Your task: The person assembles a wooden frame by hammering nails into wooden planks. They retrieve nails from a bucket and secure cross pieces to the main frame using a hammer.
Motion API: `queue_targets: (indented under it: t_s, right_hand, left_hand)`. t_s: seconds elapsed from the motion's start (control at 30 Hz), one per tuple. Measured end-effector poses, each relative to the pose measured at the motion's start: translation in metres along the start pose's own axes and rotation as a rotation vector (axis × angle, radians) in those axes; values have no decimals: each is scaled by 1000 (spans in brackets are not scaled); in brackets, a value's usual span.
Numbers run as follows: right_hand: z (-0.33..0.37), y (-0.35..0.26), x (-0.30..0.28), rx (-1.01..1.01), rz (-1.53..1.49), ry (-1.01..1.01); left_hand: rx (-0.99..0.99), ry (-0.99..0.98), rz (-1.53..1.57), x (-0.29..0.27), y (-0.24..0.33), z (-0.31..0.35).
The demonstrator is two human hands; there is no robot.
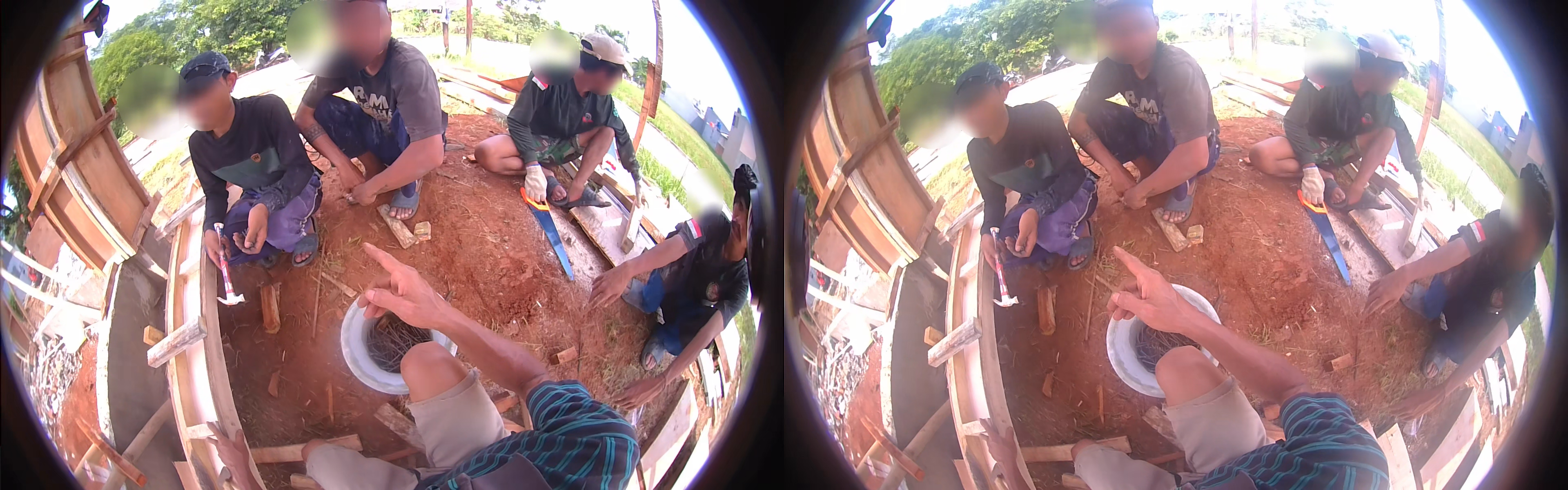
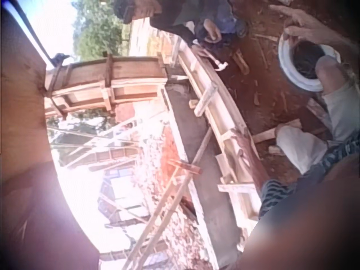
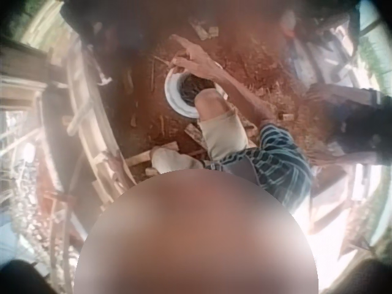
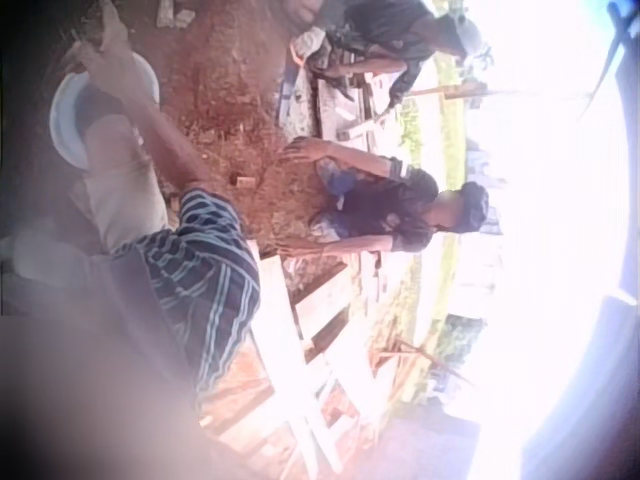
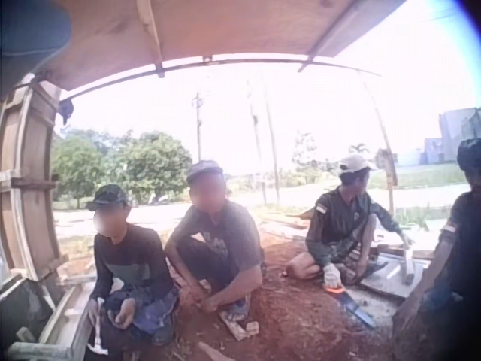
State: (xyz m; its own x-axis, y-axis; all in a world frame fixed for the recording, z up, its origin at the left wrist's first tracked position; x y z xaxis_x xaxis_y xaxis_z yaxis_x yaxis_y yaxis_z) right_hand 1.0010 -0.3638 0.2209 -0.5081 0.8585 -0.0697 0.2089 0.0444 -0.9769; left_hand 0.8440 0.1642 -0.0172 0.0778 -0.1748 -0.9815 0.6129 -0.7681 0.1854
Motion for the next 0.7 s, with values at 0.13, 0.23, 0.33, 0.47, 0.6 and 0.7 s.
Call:
queue_targets:
  t_s: [0.13, 0.23, 0.33, 0.47, 0.6, 0.7]
  right_hand:
    - [0, -3, -38, -29, 87, 146]
    - [1, -2, -51, -40, 19, 268]
    - [8, -7, -54, -71, 35, 331]
    - [32, -14, -93, -81, 103, 488]
    - [43, -25, -122, -97, 176, 557]
    - [81, -48, -129, -80, 313, 645]
  left_hand:
    - [-39, -141, 34, -23, 25, 15]
    - [66, -27, 69, -16, 2, 13]
    - [179, 56, 92, -5, -13, 9]
    - [158, -61, 95, -12, 24, 9]
    - [289, 86, 27, 17, -33, -22]
    - [366, 89, 123, 23, -26, -19]
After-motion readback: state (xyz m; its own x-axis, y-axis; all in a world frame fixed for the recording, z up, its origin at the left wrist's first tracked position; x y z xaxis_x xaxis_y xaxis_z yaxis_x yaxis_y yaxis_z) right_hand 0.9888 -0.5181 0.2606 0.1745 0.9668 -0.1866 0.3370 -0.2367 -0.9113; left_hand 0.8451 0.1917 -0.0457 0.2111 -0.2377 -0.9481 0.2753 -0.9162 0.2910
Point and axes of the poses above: each hand's wrist, its own z-axis away from the middle knuckle, its own x-axis out of the palm, y = z × x, the point moved 1 cm from there along -z, towards the middle knuckle, and after that the axes turned 9 degrees about -y, right-handed, at the moved point
